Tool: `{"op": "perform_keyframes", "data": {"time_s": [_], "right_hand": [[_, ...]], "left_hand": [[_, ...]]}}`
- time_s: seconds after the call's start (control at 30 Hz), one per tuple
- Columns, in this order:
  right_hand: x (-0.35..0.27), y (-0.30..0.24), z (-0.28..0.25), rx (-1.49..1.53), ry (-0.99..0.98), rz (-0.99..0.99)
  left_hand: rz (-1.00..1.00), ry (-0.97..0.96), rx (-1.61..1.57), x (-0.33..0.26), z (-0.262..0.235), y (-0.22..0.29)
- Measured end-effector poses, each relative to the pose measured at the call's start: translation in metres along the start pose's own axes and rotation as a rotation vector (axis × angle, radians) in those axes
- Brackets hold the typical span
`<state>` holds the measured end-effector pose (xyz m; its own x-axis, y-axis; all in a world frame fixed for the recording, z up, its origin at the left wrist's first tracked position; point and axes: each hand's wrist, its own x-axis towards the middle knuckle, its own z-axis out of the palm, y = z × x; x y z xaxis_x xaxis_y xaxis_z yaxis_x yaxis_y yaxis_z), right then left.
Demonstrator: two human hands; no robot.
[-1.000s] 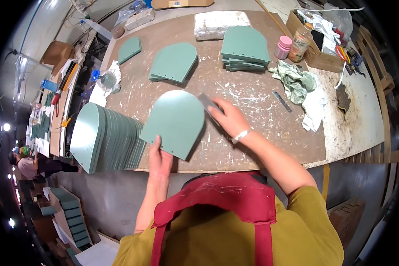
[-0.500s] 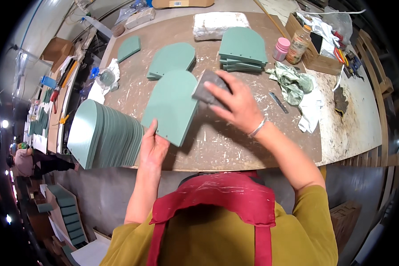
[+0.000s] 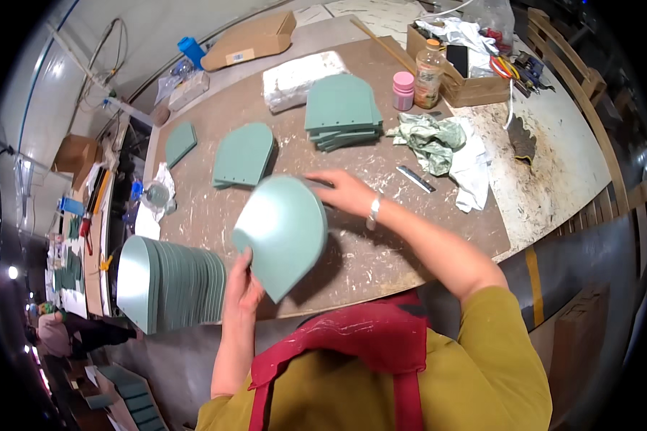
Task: The person sands green curved panels one by one using a sanding block, wipes them with a cloth, and then stacks them on top of each other.
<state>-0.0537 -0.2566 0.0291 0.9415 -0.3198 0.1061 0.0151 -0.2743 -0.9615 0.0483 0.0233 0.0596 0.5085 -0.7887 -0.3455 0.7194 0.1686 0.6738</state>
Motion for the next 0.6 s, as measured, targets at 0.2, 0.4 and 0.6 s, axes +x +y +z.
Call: {"op": "perform_keyframes", "data": {"time_s": [0.2, 0.4, 0.6], "right_hand": [[-0.099, 0.012, 0.009, 0.312, 0.108, 0.447], [-0.144, 0.015, 0.004, 0.381, 0.194, 0.396], [-0.146, 0.021, 0.004, 0.324, 0.192, 0.333]], "left_hand": [[0.036, 0.120, -0.276, 0.150, 0.073, 0.012], [-0.013, 0.087, -0.221, 0.215, 0.131, -0.026], [-0.062, 0.278, 0.180, 0.186, 0.063, -0.042]]}}
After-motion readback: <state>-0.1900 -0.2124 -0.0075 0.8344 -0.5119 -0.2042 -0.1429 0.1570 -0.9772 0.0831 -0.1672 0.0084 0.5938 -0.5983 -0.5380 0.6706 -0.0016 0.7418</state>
